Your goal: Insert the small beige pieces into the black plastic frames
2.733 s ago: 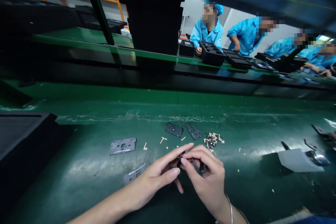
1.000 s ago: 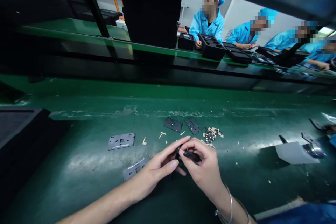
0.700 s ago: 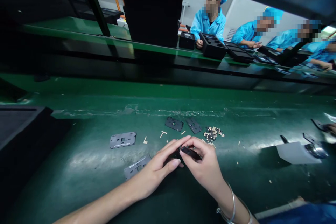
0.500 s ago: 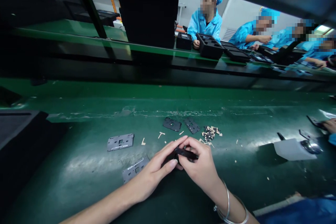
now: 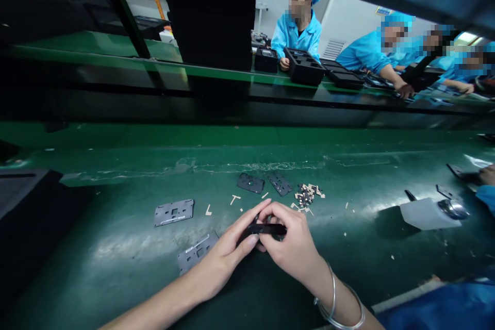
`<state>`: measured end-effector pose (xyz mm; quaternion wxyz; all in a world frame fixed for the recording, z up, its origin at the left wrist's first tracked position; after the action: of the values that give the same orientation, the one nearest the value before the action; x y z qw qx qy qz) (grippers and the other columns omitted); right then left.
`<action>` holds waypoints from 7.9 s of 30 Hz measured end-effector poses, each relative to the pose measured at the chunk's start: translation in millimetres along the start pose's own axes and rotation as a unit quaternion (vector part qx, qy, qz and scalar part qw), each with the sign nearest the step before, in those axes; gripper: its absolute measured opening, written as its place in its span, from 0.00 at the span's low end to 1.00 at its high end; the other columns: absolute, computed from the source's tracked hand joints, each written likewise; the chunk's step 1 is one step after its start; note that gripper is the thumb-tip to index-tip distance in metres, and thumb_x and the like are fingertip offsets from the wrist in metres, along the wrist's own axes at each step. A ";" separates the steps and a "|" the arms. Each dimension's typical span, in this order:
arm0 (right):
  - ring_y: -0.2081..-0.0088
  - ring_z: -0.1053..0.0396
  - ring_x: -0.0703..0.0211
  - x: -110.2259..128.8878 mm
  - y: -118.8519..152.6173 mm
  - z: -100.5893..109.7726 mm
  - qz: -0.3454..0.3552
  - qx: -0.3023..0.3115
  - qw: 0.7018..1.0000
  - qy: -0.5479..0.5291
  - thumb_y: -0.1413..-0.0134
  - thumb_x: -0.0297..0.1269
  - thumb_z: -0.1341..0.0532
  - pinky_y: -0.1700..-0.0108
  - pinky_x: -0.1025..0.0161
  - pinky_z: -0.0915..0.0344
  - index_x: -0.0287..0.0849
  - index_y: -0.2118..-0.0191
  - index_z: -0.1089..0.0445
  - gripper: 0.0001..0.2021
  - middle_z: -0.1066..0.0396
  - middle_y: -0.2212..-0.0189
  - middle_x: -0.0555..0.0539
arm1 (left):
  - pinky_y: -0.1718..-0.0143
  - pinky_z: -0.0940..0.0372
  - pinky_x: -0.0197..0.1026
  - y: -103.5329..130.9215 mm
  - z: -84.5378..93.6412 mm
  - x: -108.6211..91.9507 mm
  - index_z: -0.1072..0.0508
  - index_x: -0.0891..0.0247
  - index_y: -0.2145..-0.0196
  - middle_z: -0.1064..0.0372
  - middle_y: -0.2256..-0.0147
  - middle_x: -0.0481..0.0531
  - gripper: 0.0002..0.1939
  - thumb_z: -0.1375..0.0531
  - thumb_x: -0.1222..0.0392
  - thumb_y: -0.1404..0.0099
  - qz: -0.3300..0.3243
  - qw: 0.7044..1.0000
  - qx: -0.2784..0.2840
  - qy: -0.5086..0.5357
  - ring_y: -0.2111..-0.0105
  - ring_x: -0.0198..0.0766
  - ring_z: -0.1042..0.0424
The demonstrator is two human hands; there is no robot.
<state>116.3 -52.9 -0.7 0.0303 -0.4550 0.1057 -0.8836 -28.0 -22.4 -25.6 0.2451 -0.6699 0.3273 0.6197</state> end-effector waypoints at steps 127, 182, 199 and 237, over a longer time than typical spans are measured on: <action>0.86 0.43 0.72 -11.0 13.2 -16.1 -0.220 -0.007 0.919 -0.328 0.49 0.43 0.39 0.86 0.73 0.46 0.41 0.71 0.35 0.10 0.35 0.80 0.53 | 0.86 0.50 0.27 7.0 -8.8 -6.3 0.56 0.50 0.37 0.36 0.70 0.57 0.26 0.55 0.54 0.31 0.137 0.857 0.082 0.489 0.79 0.33 0.37; 0.81 0.38 0.63 -73.7 -33.3 56.1 -0.206 0.090 0.973 -0.043 0.56 0.34 0.37 0.77 0.67 0.44 0.38 0.70 0.25 0.07 0.33 0.86 0.51 | 0.72 0.41 0.36 -12.6 22.3 -9.5 0.34 0.66 0.58 0.34 0.60 0.57 0.13 0.44 0.59 0.40 -0.038 0.937 -0.230 0.260 0.63 0.40 0.35; 0.70 0.32 0.57 -71.0 -18.5 57.5 -0.182 0.058 0.911 0.365 0.53 0.32 0.39 0.71 0.65 0.46 0.47 0.71 0.30 0.02 0.29 0.76 0.52 | 0.72 0.41 0.36 -9.5 18.2 -11.3 0.35 0.67 0.58 0.35 0.60 0.56 0.13 0.44 0.61 0.40 -0.021 0.944 -0.225 0.241 0.63 0.40 0.35; 0.74 0.38 0.62 -46.9 -24.9 29.3 -0.105 0.071 0.968 0.216 0.56 0.28 0.41 0.72 0.66 0.48 0.45 0.77 0.30 0.06 0.31 0.76 0.52 | 0.79 0.50 0.32 -13.9 12.5 12.0 0.34 0.65 0.71 0.36 0.77 0.47 0.13 0.44 0.52 0.37 -0.008 0.994 -0.066 0.085 0.80 0.29 0.43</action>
<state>168.5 -26.3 -16.3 -0.0537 -0.2585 -0.0016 -0.9645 -25.9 -5.6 -39.9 0.1769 -0.7374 0.2995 0.5790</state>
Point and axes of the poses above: each hand's wrist, its own y-axis away from the middle knuckle, its own z-axis out of the back of the hand, x = y × z, the point moved 1 cm from there along -y, towards the middle knuckle
